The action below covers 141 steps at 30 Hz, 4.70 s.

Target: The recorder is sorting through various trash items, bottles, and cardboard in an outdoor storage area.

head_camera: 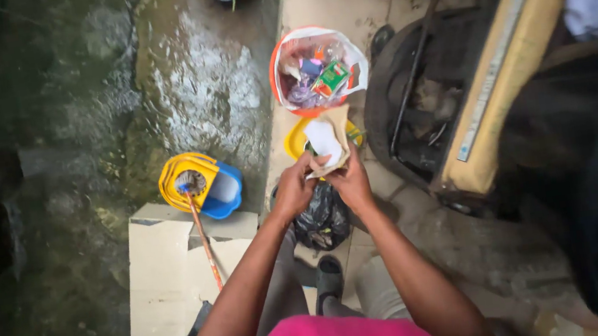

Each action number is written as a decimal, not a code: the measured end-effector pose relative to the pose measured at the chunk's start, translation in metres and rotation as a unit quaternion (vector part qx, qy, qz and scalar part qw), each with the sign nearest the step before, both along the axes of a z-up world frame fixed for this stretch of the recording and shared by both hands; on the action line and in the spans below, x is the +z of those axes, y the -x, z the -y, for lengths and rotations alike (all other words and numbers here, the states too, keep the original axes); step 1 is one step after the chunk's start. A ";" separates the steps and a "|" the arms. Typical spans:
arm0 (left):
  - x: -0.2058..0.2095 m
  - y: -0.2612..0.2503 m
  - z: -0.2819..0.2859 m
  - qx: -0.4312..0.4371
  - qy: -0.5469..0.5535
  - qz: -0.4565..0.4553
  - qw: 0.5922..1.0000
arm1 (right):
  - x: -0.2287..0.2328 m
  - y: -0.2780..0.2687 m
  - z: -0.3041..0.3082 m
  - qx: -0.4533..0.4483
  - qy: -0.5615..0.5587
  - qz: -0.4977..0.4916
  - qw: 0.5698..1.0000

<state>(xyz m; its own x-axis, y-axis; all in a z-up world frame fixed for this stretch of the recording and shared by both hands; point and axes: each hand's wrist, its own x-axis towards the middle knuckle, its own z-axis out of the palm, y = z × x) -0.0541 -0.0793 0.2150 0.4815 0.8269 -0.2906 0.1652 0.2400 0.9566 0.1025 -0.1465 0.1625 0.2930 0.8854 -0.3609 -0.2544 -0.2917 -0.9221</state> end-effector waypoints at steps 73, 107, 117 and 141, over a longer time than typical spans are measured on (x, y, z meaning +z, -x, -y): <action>0.314 0.402 0.614 0.395 -0.123 0.133 0.901 | 0.368 0.344 0.481 0.473 -0.151 -0.065 0.866; 0.282 0.404 0.703 0.683 -0.070 0.114 0.718 | 0.366 0.323 0.389 0.548 0.031 -0.338 0.764; 0.273 0.403 0.740 0.732 -0.087 0.030 0.676 | 0.385 0.356 0.406 0.609 0.072 -0.354 0.706; 0.321 0.440 0.778 0.627 -0.218 -0.237 0.709 | 0.373 0.500 0.525 0.671 -0.055 -0.181 0.717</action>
